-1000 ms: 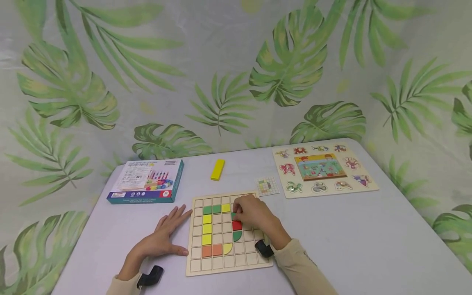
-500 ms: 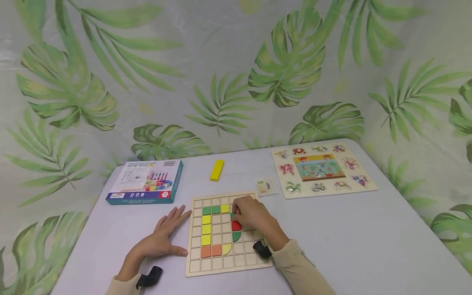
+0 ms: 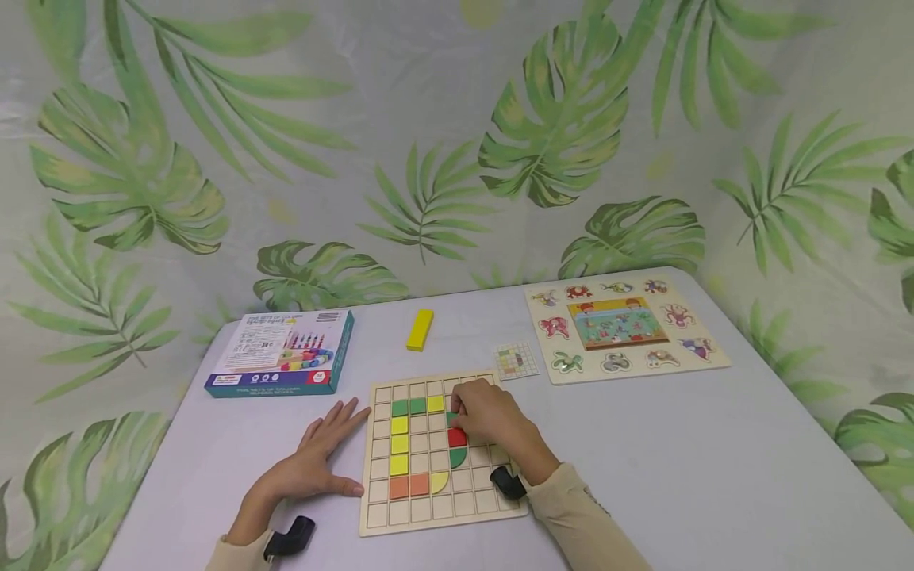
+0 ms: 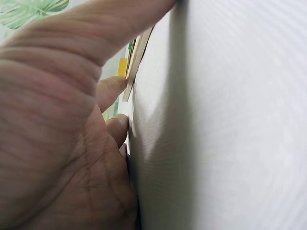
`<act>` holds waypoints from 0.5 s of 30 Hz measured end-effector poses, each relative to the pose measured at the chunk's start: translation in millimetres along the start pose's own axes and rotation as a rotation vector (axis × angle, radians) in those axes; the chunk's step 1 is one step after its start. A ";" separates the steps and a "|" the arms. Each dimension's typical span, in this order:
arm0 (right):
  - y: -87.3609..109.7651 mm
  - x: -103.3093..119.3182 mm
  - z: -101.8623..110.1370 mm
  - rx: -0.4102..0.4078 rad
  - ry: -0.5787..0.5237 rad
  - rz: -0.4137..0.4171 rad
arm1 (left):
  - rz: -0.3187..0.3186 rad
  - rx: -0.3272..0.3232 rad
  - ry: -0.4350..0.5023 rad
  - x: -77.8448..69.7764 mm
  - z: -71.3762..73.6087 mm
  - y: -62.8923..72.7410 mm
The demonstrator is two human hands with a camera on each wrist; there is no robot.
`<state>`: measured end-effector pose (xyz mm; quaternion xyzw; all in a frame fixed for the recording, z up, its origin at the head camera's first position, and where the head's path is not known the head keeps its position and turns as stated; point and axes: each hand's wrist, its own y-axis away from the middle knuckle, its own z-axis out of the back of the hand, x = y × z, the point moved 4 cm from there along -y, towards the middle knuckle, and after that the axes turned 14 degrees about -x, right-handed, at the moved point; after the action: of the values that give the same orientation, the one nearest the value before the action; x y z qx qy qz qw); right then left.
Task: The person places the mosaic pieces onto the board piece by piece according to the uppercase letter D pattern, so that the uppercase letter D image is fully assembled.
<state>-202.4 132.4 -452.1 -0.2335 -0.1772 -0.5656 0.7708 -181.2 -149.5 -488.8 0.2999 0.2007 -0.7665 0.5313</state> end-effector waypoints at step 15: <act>1.2 -10.0 10.3 0.018 -0.035 0.019 | -0.032 0.006 0.008 2.7 -1.3 -8.3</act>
<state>-204.3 146.4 -449.1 -0.2380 -0.1934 -0.5525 0.7751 -189.3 -147.6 -491.6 0.3015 0.2054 -0.7742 0.5172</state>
